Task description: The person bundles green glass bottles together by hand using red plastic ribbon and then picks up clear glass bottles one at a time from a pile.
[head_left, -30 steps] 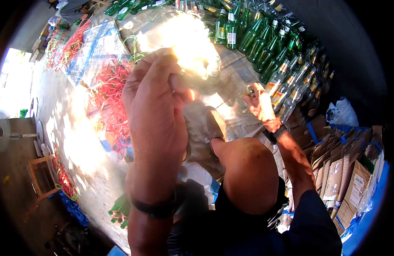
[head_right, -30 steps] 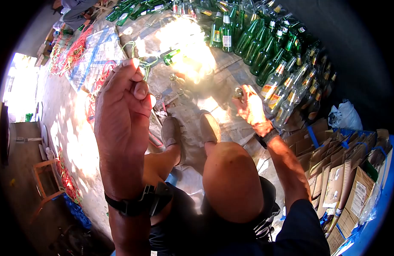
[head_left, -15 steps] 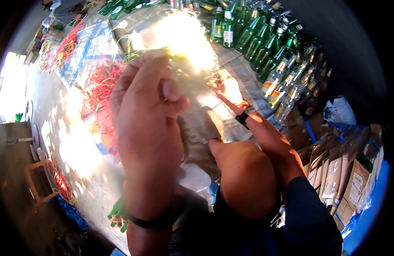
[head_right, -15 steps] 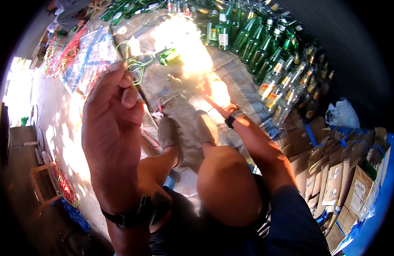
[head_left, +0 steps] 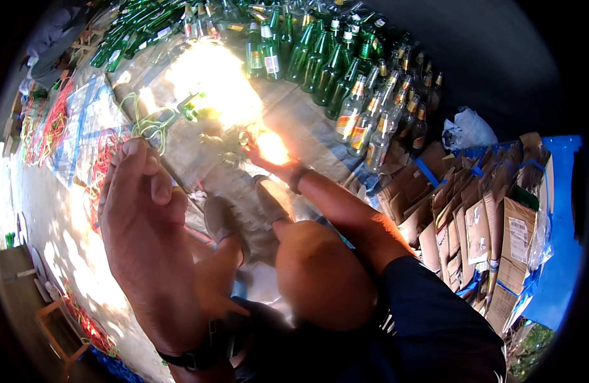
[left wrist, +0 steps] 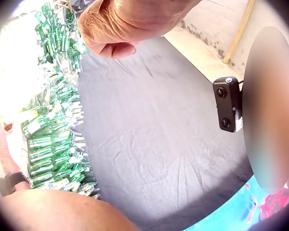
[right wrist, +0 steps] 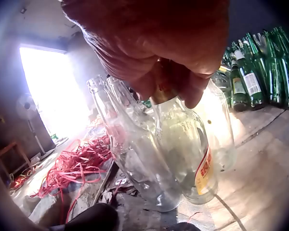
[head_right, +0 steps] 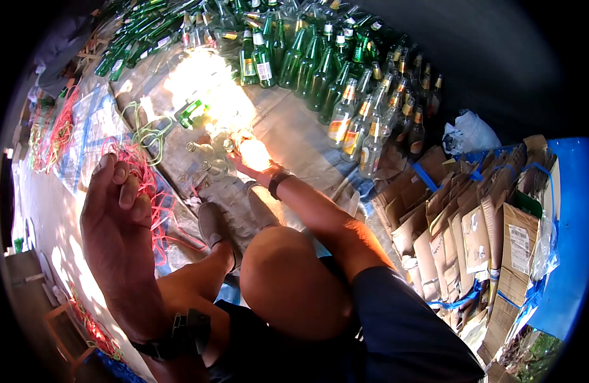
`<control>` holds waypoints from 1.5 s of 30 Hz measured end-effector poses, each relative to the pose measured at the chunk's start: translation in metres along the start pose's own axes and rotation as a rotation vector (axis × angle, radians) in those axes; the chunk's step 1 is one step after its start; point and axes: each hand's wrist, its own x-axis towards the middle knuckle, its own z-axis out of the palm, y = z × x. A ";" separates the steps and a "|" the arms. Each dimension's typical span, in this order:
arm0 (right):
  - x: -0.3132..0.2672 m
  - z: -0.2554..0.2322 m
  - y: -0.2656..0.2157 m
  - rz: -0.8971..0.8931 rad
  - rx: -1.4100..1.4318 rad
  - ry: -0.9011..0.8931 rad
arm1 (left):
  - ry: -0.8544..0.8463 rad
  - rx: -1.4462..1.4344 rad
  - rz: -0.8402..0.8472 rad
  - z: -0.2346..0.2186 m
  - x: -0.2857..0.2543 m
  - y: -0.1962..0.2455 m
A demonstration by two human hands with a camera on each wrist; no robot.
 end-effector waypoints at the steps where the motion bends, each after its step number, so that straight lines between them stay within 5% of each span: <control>1: -0.003 -0.002 -0.004 0.034 0.093 0.002 | -0.010 -0.002 -0.005 -0.002 0.002 0.000; 5: -0.007 -0.022 -0.040 0.015 0.121 0.038 | -0.020 0.008 -0.018 -0.008 0.009 0.000; 7: -0.012 -0.056 -0.096 -0.048 -0.383 -0.074 | -0.057 -0.014 -0.013 -0.012 0.010 -0.001; 8: -0.016 -0.046 -0.041 0.088 -0.035 -0.032 | -0.090 -0.036 -0.006 -0.013 0.011 -0.002; 9: -0.016 -0.056 -0.051 0.085 -0.036 -0.031 | -0.092 -0.037 -0.004 -0.015 0.012 -0.002; 11: -0.019 -0.095 -0.077 0.230 -0.508 -0.238 | -0.157 -0.063 -0.019 -0.018 0.015 -0.003; 13: -0.037 -0.110 -0.036 0.431 0.189 0.124 | -0.153 -0.044 -0.032 -0.015 0.016 -0.005; 15: -0.042 -0.158 -0.029 0.210 -0.690 -0.020 | -0.149 -0.027 -0.039 -0.016 0.016 -0.006; 17: -0.049 -0.198 -0.037 0.342 -0.755 0.009 | -0.162 0.000 -0.028 -0.018 0.018 -0.011; 19: -0.061 -0.229 -0.051 0.234 -0.713 0.265 | -0.175 0.030 -0.005 -0.020 0.022 -0.014; 25: -0.065 -0.323 -0.021 0.313 -1.060 0.295 | -0.142 0.105 -0.012 -0.013 0.014 -0.020; 32: -0.055 -0.362 0.028 0.364 -1.138 0.112 | -0.194 -0.026 -0.002 -0.009 0.027 -0.015; 39: -0.052 -0.360 0.014 0.525 -1.079 0.044 | -0.134 0.043 -0.008 -0.002 0.027 -0.016; 41: -0.057 -0.360 0.009 0.495 -1.096 0.073 | -0.123 0.049 -0.013 0.000 0.026 -0.014; 43: -0.065 -0.365 0.006 0.256 -1.041 0.137 | -0.118 0.048 -0.024 0.002 0.025 -0.014; 45: -0.075 -0.370 0.000 0.355 -1.047 0.144 | -0.163 0.349 0.106 0.001 0.024 -0.014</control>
